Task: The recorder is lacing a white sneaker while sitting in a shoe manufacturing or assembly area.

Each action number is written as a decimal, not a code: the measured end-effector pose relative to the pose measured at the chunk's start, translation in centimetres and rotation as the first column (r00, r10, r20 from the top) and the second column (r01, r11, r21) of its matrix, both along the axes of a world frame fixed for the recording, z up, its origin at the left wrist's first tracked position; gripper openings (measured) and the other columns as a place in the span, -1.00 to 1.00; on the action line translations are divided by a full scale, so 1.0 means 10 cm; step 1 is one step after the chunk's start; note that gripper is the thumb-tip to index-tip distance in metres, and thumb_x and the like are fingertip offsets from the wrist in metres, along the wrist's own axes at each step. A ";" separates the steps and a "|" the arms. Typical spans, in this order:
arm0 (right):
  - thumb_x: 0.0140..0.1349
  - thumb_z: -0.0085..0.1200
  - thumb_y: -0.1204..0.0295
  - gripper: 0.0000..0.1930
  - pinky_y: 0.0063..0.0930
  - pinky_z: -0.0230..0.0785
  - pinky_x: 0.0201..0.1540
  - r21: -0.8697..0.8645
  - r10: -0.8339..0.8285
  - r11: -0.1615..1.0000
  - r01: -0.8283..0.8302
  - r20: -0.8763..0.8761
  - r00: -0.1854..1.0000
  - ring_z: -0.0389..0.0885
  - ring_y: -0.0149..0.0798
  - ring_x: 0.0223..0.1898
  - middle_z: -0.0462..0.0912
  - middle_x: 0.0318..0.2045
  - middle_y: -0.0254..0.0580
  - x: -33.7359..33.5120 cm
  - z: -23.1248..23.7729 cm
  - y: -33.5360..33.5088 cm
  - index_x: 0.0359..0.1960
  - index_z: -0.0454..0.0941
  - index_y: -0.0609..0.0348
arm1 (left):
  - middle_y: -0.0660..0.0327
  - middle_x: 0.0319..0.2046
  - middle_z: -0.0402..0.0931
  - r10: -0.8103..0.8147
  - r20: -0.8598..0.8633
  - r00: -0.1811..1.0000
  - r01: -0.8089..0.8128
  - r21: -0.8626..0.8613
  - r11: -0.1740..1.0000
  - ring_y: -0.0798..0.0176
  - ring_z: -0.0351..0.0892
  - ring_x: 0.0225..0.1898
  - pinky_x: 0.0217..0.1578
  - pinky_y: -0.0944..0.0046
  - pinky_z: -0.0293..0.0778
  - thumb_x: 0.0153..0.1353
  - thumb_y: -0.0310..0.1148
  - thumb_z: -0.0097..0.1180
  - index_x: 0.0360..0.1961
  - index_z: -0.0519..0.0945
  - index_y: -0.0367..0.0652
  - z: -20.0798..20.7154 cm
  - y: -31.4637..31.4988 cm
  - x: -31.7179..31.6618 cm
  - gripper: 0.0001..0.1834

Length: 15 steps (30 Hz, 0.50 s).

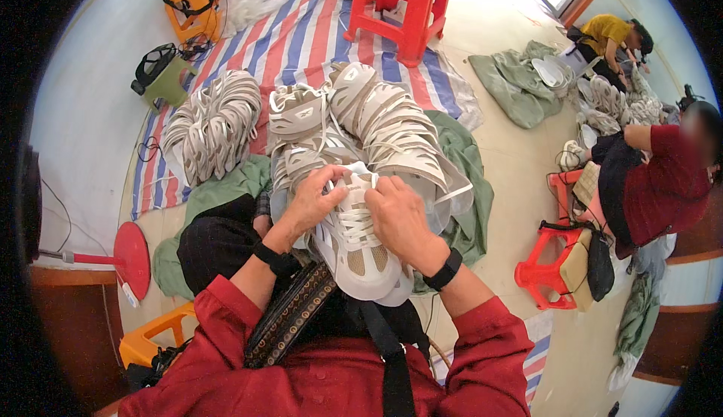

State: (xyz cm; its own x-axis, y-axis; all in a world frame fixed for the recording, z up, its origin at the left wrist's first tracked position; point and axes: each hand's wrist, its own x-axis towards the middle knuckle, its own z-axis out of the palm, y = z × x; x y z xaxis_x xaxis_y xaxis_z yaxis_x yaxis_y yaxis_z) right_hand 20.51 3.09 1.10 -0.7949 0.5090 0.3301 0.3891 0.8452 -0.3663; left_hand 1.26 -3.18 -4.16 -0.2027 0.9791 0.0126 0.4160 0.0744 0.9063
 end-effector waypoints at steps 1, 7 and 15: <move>0.07 0.08 0.56 -0.97 -0.21 0.35 -0.30 0.010 0.012 1.000 -0.012 0.006 1.000 0.46 -0.06 -0.33 0.42 -0.46 -0.14 0.01 -0.01 0.02 -0.43 0.50 0.20 | 0.08 -0.17 0.51 -0.005 0.000 1.000 0.005 0.003 1.000 0.10 0.43 -0.04 -0.01 0.18 0.36 0.11 -0.25 0.12 0.01 0.53 -0.16 0.00 -0.01 0.01 -0.57; 0.00 0.04 0.57 -0.93 -0.20 0.33 -0.25 0.056 0.087 0.994 -0.093 0.097 0.991 0.44 -0.05 -0.29 0.41 -0.43 -0.13 -0.02 0.04 0.08 -0.46 0.44 0.19 | 0.07 -0.15 0.50 -0.014 -0.012 1.000 0.014 -0.022 1.000 0.10 0.42 -0.03 0.00 0.18 0.35 0.13 -0.25 0.10 0.04 0.50 -0.15 0.06 -0.01 0.02 -0.57; -0.08 0.03 0.58 -0.86 -0.19 0.35 -0.20 0.008 0.178 0.982 -0.187 0.271 0.946 0.47 -0.03 -0.20 0.46 -0.36 -0.14 -0.06 0.15 0.15 -0.41 0.46 0.17 | 0.05 -0.14 0.48 -0.018 -0.027 0.999 0.018 0.008 1.000 0.08 0.43 -0.04 -0.01 0.17 0.36 0.15 -0.23 0.11 0.05 0.49 -0.14 0.05 0.00 0.01 -0.56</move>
